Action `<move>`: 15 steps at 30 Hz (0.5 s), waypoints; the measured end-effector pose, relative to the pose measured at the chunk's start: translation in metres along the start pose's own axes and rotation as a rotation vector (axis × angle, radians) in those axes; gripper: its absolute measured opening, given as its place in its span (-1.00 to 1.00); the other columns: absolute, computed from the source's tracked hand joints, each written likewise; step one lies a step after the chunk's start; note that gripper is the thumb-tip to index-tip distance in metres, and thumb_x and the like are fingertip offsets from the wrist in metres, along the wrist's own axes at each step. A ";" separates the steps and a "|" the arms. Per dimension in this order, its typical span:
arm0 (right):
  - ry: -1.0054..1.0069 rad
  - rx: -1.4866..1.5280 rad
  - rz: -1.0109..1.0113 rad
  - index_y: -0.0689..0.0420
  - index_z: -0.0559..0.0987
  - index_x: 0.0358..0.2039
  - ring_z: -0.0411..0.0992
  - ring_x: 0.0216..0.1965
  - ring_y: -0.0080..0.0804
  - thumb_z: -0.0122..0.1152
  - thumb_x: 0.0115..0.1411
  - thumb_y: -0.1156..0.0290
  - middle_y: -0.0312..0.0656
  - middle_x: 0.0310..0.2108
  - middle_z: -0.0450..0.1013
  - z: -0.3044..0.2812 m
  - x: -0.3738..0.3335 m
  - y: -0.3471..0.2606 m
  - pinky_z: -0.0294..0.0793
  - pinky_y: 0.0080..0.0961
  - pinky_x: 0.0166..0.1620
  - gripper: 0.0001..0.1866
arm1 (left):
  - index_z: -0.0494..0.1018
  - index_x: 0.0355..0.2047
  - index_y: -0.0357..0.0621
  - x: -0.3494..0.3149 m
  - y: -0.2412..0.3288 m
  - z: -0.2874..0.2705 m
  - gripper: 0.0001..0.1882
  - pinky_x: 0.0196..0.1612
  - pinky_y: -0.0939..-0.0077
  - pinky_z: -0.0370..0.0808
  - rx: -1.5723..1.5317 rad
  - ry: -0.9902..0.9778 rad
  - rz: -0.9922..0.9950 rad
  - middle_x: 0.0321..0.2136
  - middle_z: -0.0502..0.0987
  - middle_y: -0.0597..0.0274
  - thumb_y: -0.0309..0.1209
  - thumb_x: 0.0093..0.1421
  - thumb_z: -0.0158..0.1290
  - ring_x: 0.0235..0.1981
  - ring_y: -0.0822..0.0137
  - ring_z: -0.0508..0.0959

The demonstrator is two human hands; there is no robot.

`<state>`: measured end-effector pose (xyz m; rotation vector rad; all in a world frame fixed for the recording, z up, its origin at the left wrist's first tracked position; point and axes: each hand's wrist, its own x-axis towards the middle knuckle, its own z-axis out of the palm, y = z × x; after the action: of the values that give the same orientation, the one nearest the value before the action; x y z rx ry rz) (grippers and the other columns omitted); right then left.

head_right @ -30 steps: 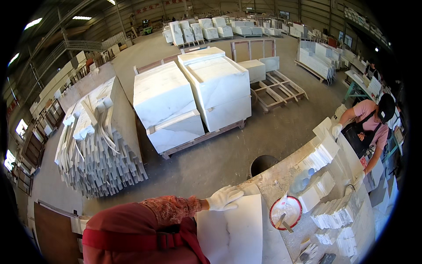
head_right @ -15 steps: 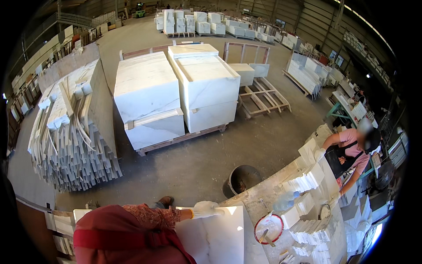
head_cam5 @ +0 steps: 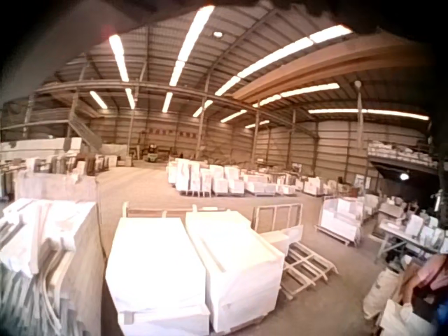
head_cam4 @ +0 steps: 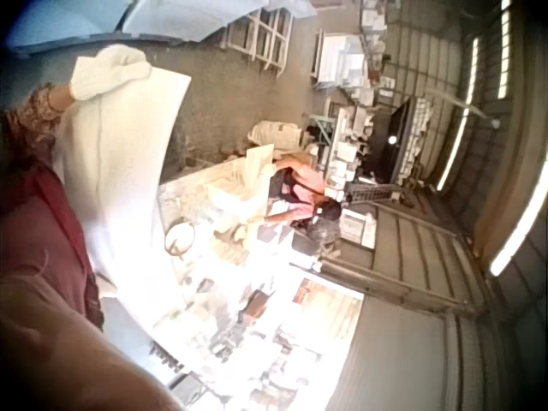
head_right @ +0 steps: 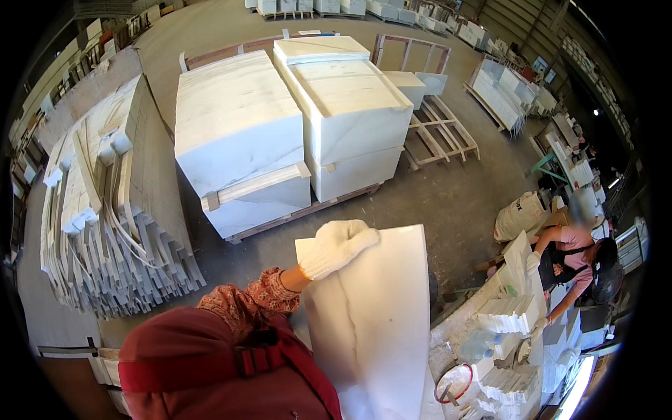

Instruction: The person scoops a white paste from a bowl with a putty knife and applies it to surface imperfections on large white rectangular panels. They smooth the paste over the defects, then place the treated panels onto a nearby stack. The process is repeated for multiple panels.

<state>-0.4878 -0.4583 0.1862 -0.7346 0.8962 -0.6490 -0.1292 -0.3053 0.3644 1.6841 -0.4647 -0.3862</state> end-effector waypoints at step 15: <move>-0.291 0.546 -0.135 0.08 0.63 -0.34 0.35 -0.35 -0.31 0.04 0.32 -0.19 -0.23 -0.58 0.42 0.149 0.148 0.057 0.35 -0.31 -0.16 -0.46 | 0.44 -0.36 -0.24 0.224 -0.012 -0.178 -0.51 -0.46 0.59 0.34 -0.755 0.558 0.691 -0.59 0.39 0.37 0.01 0.40 -0.04 -0.57 0.51 0.35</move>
<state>-0.2788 -0.4940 0.1373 -0.3821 0.3734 -0.8365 0.1537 -0.2659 0.3822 0.7634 -0.3814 0.3832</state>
